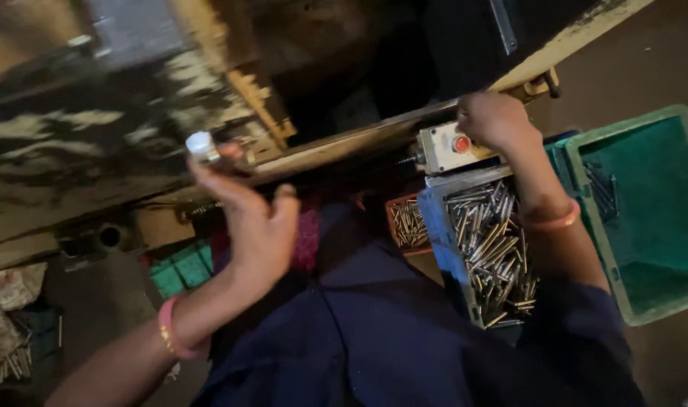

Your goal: The person repeatedly wraps a large cardboard box with clear plastic film using a manual strapping machine. They pull the film across the box, press it down, and operate the machine to secure the wrap, repeating the process multiple times.

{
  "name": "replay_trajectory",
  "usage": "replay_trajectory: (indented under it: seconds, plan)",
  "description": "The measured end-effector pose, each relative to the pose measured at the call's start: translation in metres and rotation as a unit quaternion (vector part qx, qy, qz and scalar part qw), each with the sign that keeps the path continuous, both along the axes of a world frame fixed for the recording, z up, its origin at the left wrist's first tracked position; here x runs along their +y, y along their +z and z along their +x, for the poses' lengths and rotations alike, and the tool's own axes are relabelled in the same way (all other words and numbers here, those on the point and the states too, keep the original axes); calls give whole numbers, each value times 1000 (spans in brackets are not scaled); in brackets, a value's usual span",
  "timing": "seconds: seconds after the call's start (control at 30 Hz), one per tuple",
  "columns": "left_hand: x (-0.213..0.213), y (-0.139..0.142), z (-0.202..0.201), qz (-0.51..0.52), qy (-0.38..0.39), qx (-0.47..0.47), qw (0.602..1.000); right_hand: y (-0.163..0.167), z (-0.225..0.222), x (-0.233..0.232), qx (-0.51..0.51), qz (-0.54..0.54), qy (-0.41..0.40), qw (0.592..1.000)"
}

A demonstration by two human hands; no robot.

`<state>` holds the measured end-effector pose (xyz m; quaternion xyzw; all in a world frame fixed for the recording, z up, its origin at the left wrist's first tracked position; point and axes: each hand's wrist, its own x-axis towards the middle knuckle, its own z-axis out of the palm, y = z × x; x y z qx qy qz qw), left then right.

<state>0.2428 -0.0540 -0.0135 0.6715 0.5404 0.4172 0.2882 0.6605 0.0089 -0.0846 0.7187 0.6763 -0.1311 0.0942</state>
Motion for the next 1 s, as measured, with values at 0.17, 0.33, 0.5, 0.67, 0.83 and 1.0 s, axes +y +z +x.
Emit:
replay_trajectory:
  seconds: [0.17, 0.33, 0.5, 0.67, 0.83, 1.0]
  plan:
    - [3, 21, 63, 12, -142, 95, 985, -14, -2, -31, -35, -11, -98, 994]
    - [16, 28, 118, 0, -262, 135, 956, -37, -8, -32, -75, 35, -93, 992]
    - [29, 32, 174, 27, -312, 182, 932, -35, 30, -51, -68, 33, -129, 989]
    - [35, 30, 227, 62, -321, 170, 930, 5, 131, -131, -152, 113, -173, 966]
    - [42, 30, 257, 83, -330, 207, 917, 47, 160, -161, -126, 228, -166, 951]
    - [53, 56, 235, 27, -353, 204, 913, 110, 81, -114, -61, 349, -205, 912]
